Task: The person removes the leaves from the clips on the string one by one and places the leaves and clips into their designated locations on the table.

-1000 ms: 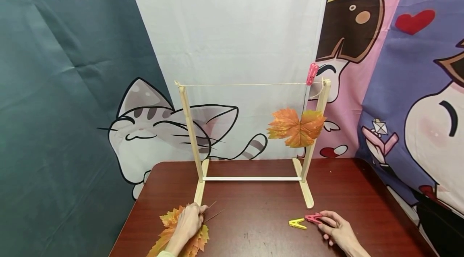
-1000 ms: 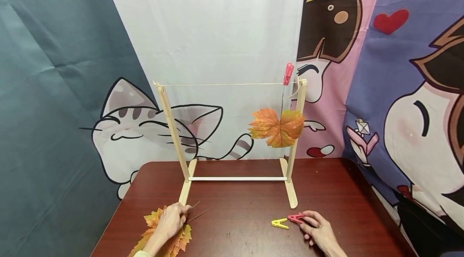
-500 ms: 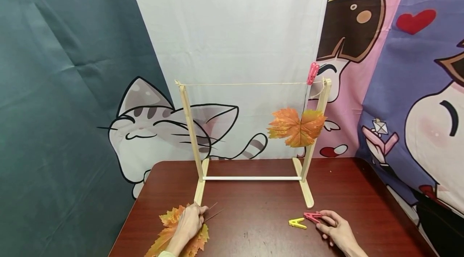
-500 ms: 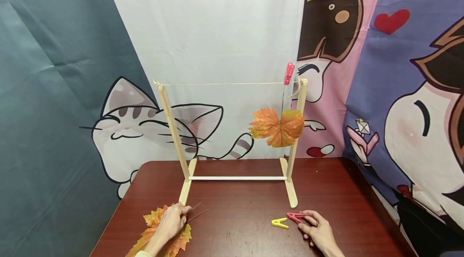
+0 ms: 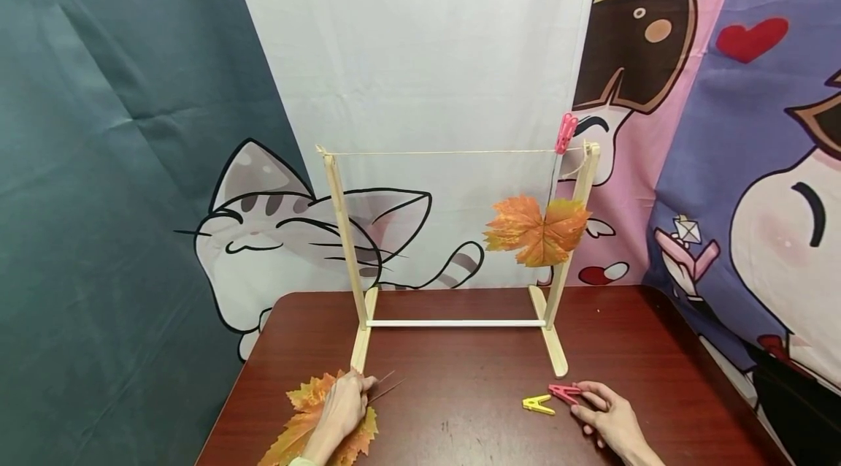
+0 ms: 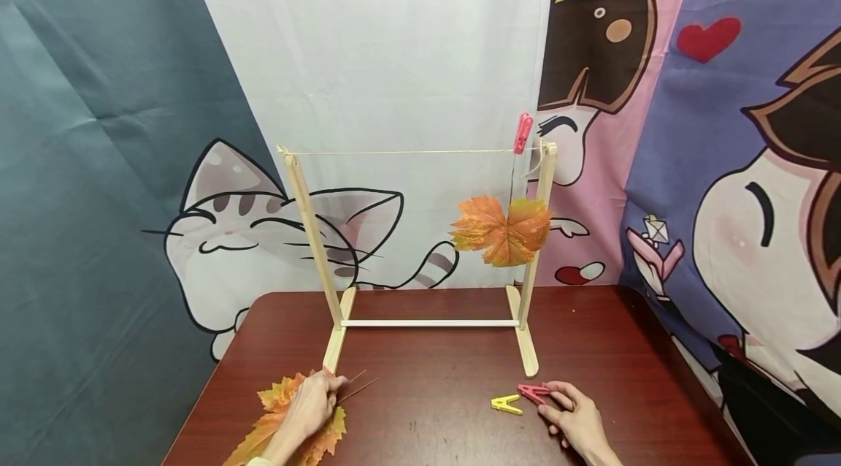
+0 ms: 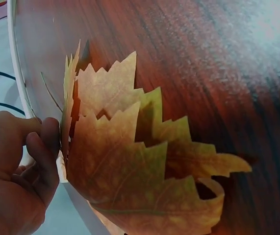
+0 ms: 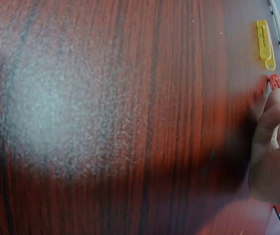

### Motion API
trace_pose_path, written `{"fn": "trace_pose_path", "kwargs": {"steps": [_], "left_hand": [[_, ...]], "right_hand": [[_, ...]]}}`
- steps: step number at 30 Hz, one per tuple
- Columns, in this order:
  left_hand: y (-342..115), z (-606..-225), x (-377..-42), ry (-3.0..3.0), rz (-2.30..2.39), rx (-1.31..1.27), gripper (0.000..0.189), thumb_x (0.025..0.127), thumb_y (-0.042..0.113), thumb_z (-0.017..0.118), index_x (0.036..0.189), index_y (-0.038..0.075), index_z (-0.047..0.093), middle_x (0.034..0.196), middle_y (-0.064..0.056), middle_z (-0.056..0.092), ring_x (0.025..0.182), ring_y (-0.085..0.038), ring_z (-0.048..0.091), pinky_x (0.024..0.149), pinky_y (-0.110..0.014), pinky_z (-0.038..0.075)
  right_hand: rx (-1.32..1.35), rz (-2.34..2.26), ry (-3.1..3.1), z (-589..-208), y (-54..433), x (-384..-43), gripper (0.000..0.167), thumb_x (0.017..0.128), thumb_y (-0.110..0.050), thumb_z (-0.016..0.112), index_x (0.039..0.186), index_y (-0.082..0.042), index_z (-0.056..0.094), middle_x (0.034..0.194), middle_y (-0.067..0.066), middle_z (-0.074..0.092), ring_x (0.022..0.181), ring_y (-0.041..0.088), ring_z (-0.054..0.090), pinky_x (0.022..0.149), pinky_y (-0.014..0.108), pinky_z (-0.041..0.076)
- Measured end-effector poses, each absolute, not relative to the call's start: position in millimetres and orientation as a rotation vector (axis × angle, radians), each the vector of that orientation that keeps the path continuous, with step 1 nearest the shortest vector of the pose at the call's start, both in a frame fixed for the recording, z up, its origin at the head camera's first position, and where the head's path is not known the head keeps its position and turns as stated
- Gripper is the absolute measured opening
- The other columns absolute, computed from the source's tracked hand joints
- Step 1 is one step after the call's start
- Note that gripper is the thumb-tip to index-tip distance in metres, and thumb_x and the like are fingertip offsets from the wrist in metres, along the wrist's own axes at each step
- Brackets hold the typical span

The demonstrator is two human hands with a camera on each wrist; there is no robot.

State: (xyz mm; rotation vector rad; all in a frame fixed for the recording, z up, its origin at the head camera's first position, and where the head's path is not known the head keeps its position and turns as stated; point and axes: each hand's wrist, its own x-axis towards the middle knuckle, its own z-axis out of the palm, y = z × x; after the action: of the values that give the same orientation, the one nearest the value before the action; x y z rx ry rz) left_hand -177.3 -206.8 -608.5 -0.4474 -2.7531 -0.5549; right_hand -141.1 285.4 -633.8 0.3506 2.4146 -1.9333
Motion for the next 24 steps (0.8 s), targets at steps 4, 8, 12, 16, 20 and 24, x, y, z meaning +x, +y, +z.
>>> {"fn": "trace_pose_path", "kwargs": {"steps": [4, 8, 12, 16, 20, 24], "left_hand": [[-208, -611, -177, -2.73, -0.566, -0.462, 0.029, 0.069, -0.008, 0.073, 0.085, 0.016, 0.078, 0.072, 0.003, 0.052, 0.059, -0.019, 0.055, 0.048, -0.035, 0.046], [-209, -612, -177, -2.739, -0.573, -0.45, 0.022, 0.073, -0.004, 0.075, 0.081, 0.016, 0.077, 0.073, 0.004, 0.051, 0.059, -0.018, 0.055, 0.048, -0.034, 0.046], [-209, -610, -177, -2.749, -0.565, -0.439, 0.018, 0.074, 0.0, 0.079, 0.083, 0.015, 0.076, 0.078, 0.003, 0.053, 0.063, -0.019, 0.058, 0.05, -0.035, 0.049], [-206, -605, -179, -2.738, -0.576, -0.425, 0.018, 0.074, 0.001, 0.079, 0.089, 0.011, 0.076, 0.081, 0.0, 0.058, 0.068, -0.022, 0.061, 0.055, -0.037, 0.051], [-201, -597, -182, -2.72, -0.593, -0.405, 0.021, 0.075, 0.003, 0.079, 0.096, 0.006, 0.077, 0.084, -0.003, 0.066, 0.073, -0.026, 0.066, 0.06, -0.04, 0.054], [-192, -585, -187, -2.674, -0.625, -0.398, 0.019, 0.077, 0.005, 0.08, 0.096, 0.008, 0.078, 0.085, -0.005, 0.07, 0.076, -0.027, 0.07, 0.06, -0.04, 0.055]], "right_hand": [[0.35, -1.922, 2.416, -633, 285, -141, 0.048, 0.081, -0.002, 0.08, 0.124, 0.003, 0.059, 0.121, 0.021, 0.066, 0.049, 0.02, 0.06, 0.035, 0.031, 0.046], [0.384, -1.905, 2.407, -632, 284, -141, 0.051, 0.081, -0.004, 0.081, 0.127, 0.003, 0.06, 0.123, 0.024, 0.064, 0.051, 0.021, 0.061, 0.036, 0.032, 0.047], [0.4, -1.907, 2.397, -631, 285, -140, 0.053, 0.083, -0.006, 0.08, 0.13, 0.004, 0.059, 0.124, 0.023, 0.064, 0.051, 0.021, 0.061, 0.037, 0.032, 0.048], [0.414, -1.913, 2.388, -629, 285, -140, 0.055, 0.084, -0.009, 0.08, 0.133, 0.004, 0.058, 0.124, 0.022, 0.064, 0.051, 0.021, 0.061, 0.038, 0.032, 0.048], [0.417, -1.912, 2.39, -623, 286, -140, 0.058, 0.084, -0.013, 0.081, 0.134, 0.004, 0.057, 0.124, 0.021, 0.065, 0.051, 0.021, 0.061, 0.038, 0.03, 0.047], [0.39, -1.943, 2.434, -609, 286, -142, 0.053, 0.086, -0.013, 0.079, 0.132, 0.004, 0.058, 0.12, 0.021, 0.067, 0.049, 0.019, 0.06, 0.037, 0.029, 0.044]]}}
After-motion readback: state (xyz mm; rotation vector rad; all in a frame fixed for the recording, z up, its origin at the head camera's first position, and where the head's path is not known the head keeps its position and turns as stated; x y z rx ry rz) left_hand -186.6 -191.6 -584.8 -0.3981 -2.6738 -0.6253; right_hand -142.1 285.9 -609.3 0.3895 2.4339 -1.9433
